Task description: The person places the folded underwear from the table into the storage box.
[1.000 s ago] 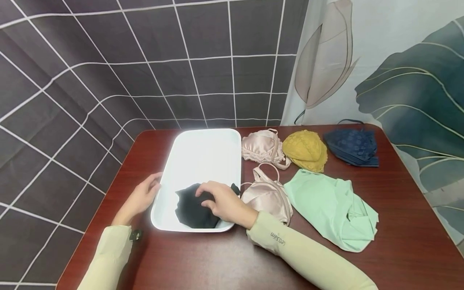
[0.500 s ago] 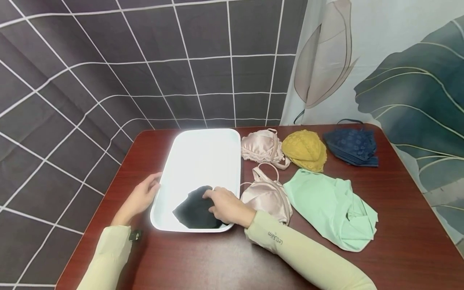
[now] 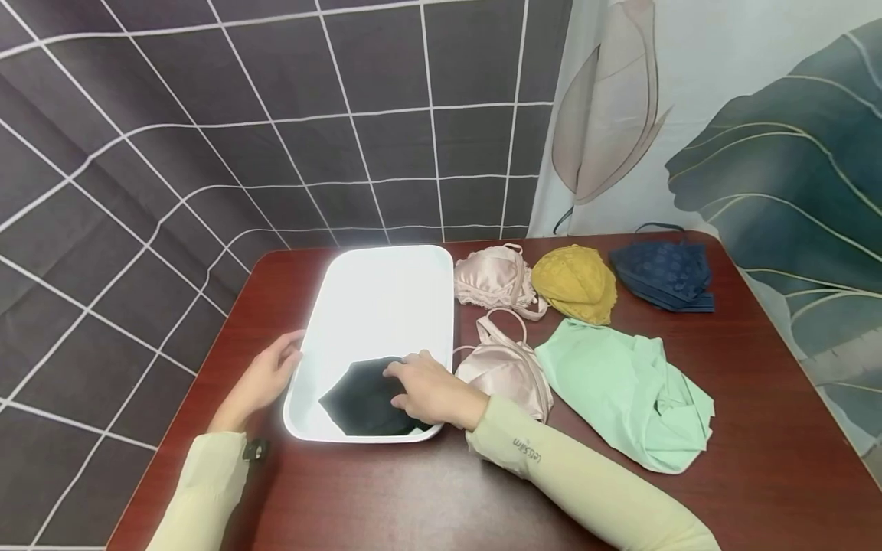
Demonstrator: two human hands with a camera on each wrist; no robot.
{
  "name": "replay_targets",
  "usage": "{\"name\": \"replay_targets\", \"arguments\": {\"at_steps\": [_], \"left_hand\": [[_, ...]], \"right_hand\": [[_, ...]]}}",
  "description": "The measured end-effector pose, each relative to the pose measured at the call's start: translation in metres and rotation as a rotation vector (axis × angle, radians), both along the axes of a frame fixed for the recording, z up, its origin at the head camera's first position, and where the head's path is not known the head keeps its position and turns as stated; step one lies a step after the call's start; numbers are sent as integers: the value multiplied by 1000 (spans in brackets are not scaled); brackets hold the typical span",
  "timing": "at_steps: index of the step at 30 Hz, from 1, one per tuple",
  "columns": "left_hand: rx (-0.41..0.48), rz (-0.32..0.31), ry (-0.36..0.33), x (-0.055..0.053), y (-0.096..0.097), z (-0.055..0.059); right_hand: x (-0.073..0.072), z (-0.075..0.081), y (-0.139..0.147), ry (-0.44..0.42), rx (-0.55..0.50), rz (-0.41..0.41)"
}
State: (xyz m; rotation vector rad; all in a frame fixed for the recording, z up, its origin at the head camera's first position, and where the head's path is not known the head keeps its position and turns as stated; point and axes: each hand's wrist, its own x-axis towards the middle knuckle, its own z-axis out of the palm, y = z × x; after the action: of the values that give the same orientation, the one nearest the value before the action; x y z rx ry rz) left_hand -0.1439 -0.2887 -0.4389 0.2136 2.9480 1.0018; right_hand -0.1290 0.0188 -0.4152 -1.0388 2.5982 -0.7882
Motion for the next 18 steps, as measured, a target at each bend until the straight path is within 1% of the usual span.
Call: {"name": "replay_targets", "arguments": {"at_steps": [6,11,14,18], "left_hand": [[-10,6,-13,1,1,1],[-7,3,-8,2,2,0],[-6,2,0,2,1,-1],[-6,7,-8,2,1,-2]], "right_hand": [[-5,9,12,37,-82,-20],[-7,13,24,69,-136,-71],[-7,14,30,95,-164,-101],[-8,13,35,127,-191,-130]]}}
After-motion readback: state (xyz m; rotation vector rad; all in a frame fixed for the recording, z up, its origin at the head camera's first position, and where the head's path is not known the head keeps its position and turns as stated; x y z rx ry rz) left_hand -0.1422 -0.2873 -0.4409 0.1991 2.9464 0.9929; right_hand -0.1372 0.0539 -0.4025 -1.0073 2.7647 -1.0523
